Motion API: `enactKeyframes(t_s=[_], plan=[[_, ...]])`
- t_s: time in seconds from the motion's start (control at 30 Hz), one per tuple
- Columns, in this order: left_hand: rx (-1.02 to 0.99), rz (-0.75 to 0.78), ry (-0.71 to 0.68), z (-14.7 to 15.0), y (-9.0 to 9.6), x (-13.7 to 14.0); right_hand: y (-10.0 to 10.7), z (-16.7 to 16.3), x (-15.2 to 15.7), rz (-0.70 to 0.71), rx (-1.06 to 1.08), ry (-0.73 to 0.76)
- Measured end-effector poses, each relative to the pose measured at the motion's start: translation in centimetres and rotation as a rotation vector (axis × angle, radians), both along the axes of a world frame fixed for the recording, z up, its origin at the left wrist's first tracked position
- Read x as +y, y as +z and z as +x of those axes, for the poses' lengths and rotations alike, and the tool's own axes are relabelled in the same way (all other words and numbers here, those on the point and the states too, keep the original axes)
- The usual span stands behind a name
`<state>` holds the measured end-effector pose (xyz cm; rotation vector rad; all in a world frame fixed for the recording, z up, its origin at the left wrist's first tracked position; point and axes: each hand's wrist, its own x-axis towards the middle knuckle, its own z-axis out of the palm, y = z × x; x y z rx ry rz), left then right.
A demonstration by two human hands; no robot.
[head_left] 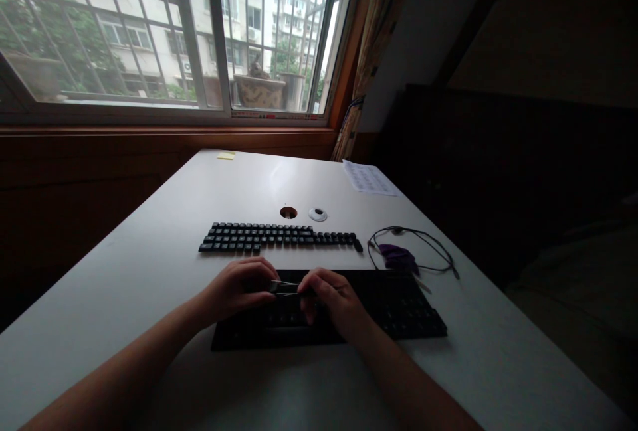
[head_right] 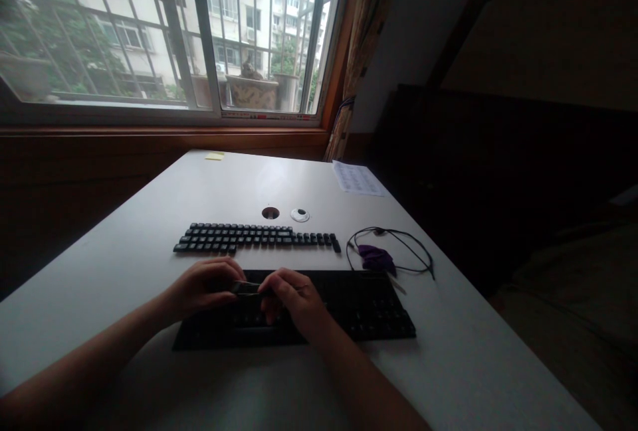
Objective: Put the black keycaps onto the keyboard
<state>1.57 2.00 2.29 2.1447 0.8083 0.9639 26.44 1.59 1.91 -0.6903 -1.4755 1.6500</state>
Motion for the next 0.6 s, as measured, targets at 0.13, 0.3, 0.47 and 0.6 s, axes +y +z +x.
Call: enactKeyframes(t_s=[0.13, 0.3, 0.47, 0.6], plan=[[-0.056, -0.021, -0.001, 0.12, 0.36, -0.3, -0.26, 0.07, 0.09, -0.017, 0.031, 0.008], [-0.063, 0.041, 0.093, 0.35, 0.16, -0.42, 0.12, -0.05, -0.11, 0.052, 0.01, -0.013], [-0.088, 0.114, 0.148, 0.46, 0.01, -0.39, 0.46, -0.32, -0.37, 0.125, -0.004, -0.036], [-0.126, 0.106, 0.128, 0.37, 0.07, -0.47, 0.07, -0.37, -0.19, 0.03, 0.05, -0.03]])
